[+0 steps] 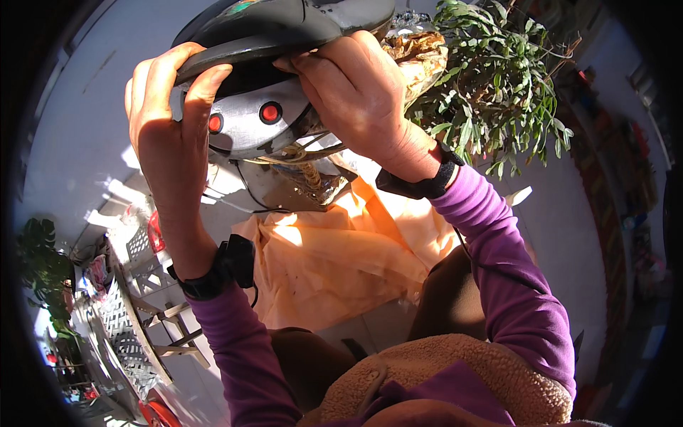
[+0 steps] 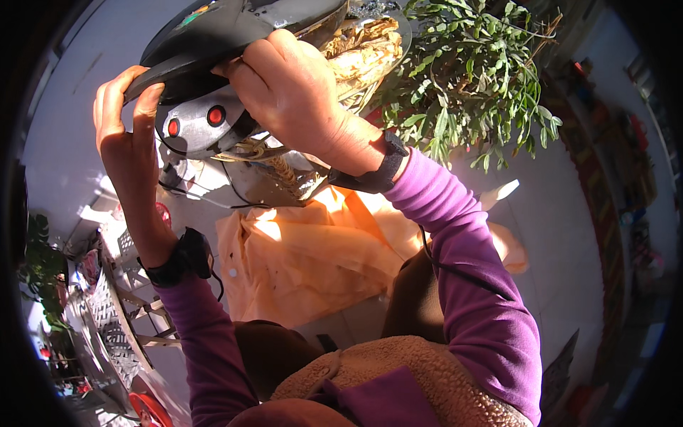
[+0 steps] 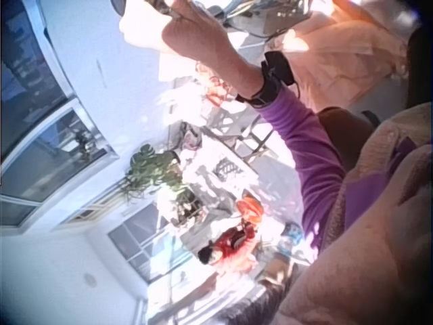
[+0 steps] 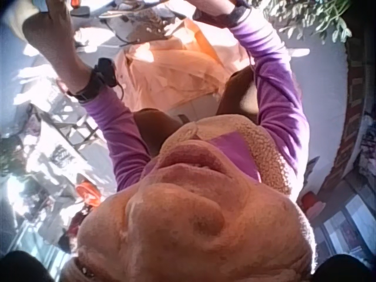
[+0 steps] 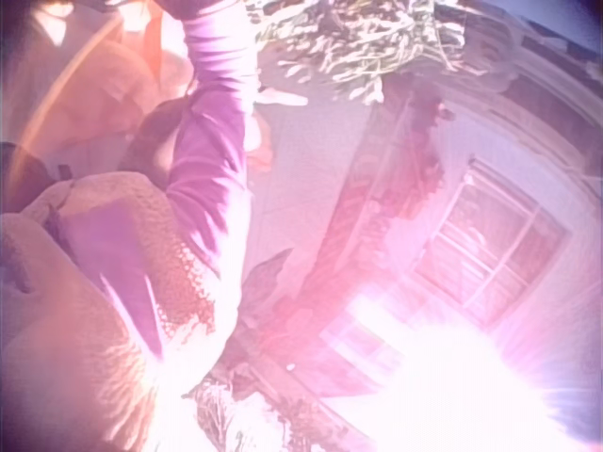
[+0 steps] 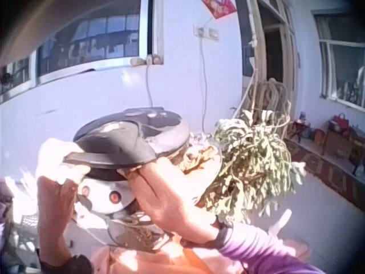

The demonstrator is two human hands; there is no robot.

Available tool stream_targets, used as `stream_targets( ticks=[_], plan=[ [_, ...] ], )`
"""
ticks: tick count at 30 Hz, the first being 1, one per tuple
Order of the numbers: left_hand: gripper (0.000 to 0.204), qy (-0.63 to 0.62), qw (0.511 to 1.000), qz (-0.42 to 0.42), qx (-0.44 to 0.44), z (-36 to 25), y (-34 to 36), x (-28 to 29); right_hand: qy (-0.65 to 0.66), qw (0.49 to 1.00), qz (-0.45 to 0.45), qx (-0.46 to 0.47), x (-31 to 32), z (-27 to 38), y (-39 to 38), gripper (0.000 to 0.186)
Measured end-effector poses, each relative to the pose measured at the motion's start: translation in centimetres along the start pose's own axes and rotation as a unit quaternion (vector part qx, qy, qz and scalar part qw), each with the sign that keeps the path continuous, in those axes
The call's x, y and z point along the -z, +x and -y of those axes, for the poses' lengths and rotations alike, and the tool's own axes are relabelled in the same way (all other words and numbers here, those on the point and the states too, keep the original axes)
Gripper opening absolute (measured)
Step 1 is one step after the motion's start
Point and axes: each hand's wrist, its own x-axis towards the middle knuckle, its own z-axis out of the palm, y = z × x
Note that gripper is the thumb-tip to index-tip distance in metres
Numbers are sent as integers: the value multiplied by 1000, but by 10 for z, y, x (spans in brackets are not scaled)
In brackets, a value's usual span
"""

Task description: The person cleans a black motorcycle helmet by hand, using a white spray bottle and a brown cloth. They spray foam onto the helmet's visor and shell, then wipe and scrub the surfaces repeatedly.

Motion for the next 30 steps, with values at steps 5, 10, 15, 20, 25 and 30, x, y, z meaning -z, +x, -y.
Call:
stream_targets(
  ticks=[5, 10, 15, 20, 25, 30],
  plan=[
    [21, -10, 1000, 10, -19, 1, 1, 0, -163, 985, -46, 19, 17, -7, 0, 13],
    [20, -3, 1000, 2, 2, 0, 0, -2, -41, 995, 65, 57, 10, 5, 2, 25],
    [20, -12, 1000, 20, -21, 2, 0, 2, -109, 994, 20, -16, 16, 1, -6, 24],
    [25, -22, 1000, 3, 16, -1, 0, -3, -170, 979, 67, -84, 36, -14, -22, 17],
    [28, -2, 1000, -5, -5, -2, -2, -3, -285, 943, 116, -123, 41, -24, -23, 13],
    [26, -6, 1000, 2, 11, -5, -1, -2, -217, 956, 137, -140, 52, -28, -16, 15]
  ],
)
